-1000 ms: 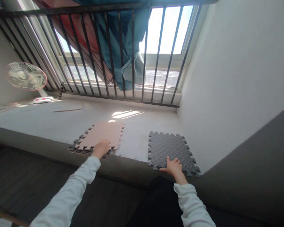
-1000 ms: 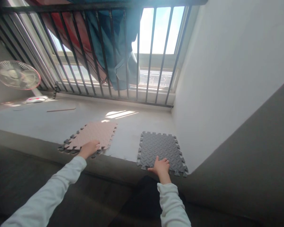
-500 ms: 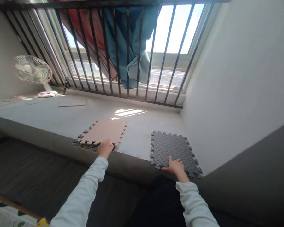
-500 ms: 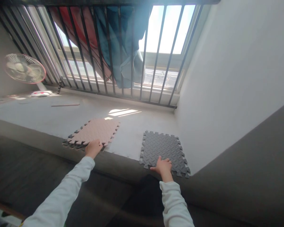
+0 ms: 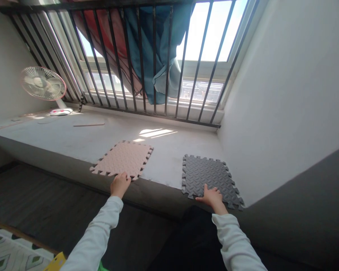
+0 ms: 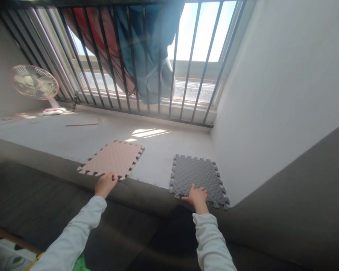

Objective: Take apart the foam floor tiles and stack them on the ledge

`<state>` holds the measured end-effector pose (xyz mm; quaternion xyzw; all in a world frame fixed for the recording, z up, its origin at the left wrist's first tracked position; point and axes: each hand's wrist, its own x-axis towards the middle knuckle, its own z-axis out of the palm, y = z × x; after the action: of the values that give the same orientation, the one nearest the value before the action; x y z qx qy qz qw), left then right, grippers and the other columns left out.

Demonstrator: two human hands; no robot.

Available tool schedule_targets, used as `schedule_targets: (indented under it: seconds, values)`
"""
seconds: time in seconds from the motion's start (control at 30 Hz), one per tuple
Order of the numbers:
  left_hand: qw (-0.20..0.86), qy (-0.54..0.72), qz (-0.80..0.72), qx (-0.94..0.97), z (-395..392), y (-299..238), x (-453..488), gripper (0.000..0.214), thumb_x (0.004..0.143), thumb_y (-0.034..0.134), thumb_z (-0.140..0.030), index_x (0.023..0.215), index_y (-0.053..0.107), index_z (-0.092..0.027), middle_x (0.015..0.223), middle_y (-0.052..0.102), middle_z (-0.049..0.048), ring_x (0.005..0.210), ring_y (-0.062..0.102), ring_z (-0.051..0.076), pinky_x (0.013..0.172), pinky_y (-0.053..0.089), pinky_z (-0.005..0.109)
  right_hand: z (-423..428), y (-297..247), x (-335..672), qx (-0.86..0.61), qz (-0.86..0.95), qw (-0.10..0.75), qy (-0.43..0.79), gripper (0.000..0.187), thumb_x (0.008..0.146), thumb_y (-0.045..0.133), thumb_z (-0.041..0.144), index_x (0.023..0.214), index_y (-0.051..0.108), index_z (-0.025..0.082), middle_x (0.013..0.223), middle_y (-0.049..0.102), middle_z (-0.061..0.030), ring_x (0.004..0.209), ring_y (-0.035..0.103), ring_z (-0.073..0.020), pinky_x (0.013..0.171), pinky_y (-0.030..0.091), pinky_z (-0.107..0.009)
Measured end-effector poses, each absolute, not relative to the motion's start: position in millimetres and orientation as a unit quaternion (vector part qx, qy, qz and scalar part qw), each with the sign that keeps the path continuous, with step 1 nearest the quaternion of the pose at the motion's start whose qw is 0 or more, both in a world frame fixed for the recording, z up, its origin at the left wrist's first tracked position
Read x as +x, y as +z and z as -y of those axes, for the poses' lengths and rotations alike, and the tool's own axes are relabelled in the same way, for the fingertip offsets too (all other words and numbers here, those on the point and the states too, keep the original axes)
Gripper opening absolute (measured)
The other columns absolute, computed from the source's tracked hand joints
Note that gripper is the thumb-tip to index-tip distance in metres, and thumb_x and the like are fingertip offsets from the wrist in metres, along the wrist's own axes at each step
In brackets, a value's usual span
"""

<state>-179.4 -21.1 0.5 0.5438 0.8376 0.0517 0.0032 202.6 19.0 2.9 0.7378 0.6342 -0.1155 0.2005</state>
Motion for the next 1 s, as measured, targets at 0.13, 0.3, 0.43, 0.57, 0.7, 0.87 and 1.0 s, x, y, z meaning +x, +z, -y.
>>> schedule_targets:
  seconds: [0.13,0.3,0.43,0.57,0.7,0.87,1.0]
  values:
    - [0.008,0.050,-0.836,0.546,18,1,-179,0.019,0.077,0.041,-0.033,0.081,0.054,-0.019,0.090,0.062,0.0081,0.087,0.057,0.021,0.067,0.042,0.028,-19,3,203,0.738,-0.634,0.198,-0.120,0.095,0.063,0.056,0.062,0.136,0.022,0.012,0.125,0.036,-0.0324,0.112,0.042,-0.0370,0.083,0.031,-0.043]
    - [-0.003,0.050,-0.841,0.539,17,0,-185,0.019,0.077,0.041,-0.031,0.081,0.054,-0.019,0.089,0.061,0.0090,0.088,0.056,0.022,0.068,0.041,0.029,-19,4,203,0.736,-0.635,0.198,-0.125,0.096,0.062,0.056,0.063,0.135,0.021,0.011,0.126,0.034,-0.0331,0.113,0.041,-0.0388,0.083,0.031,-0.047]
    - [-0.006,0.054,-0.845,0.532,19,0,-191,0.018,0.077,0.040,-0.030,0.081,0.054,-0.019,0.092,0.060,0.0088,0.090,0.055,0.021,0.067,0.041,0.028,-19,2,203,0.738,-0.634,0.193,-0.129,0.096,0.062,0.057,0.062,0.135,0.022,0.011,0.126,0.034,-0.0335,0.113,0.040,-0.0399,0.084,0.030,-0.050]
    - [-0.011,0.059,-0.849,0.525,22,0,-192,0.019,0.078,0.038,-0.029,0.083,0.053,-0.019,0.095,0.060,0.0086,0.092,0.054,0.021,0.067,0.041,0.028,-18,2,203,0.741,-0.635,0.187,-0.116,0.094,0.062,0.058,0.062,0.135,0.024,0.013,0.125,0.037,-0.0321,0.112,0.042,-0.0386,0.082,0.032,-0.047]
    - [-0.004,0.056,-0.848,0.527,23,0,-191,0.020,0.077,0.038,-0.029,0.085,0.053,-0.019,0.098,0.059,0.0098,0.094,0.054,0.023,0.068,0.042,0.030,-18,3,202,0.741,-0.635,0.188,-0.110,0.093,0.063,0.057,0.061,0.135,0.025,0.013,0.124,0.038,-0.0317,0.111,0.043,-0.0371,0.081,0.033,-0.043]
    - [0.003,0.055,-0.854,0.517,23,-2,-189,0.022,0.077,0.037,-0.031,0.089,0.051,-0.018,0.100,0.058,0.0108,0.096,0.053,0.024,0.067,0.043,0.032,-17,5,202,0.742,-0.634,0.188,-0.110,0.092,0.063,0.057,0.061,0.135,0.025,0.012,0.125,0.037,-0.0319,0.111,0.043,-0.0366,0.081,0.032,-0.042]
    - [0.010,0.047,-0.857,0.512,20,-2,-185,0.025,0.078,0.037,-0.031,0.093,0.050,-0.017,0.100,0.058,0.0122,0.094,0.055,0.025,0.067,0.044,0.034,-17,5,201,0.741,-0.634,0.190,-0.111,0.092,0.064,0.057,0.061,0.135,0.025,0.013,0.124,0.037,-0.0319,0.111,0.043,-0.0367,0.081,0.032,-0.042]
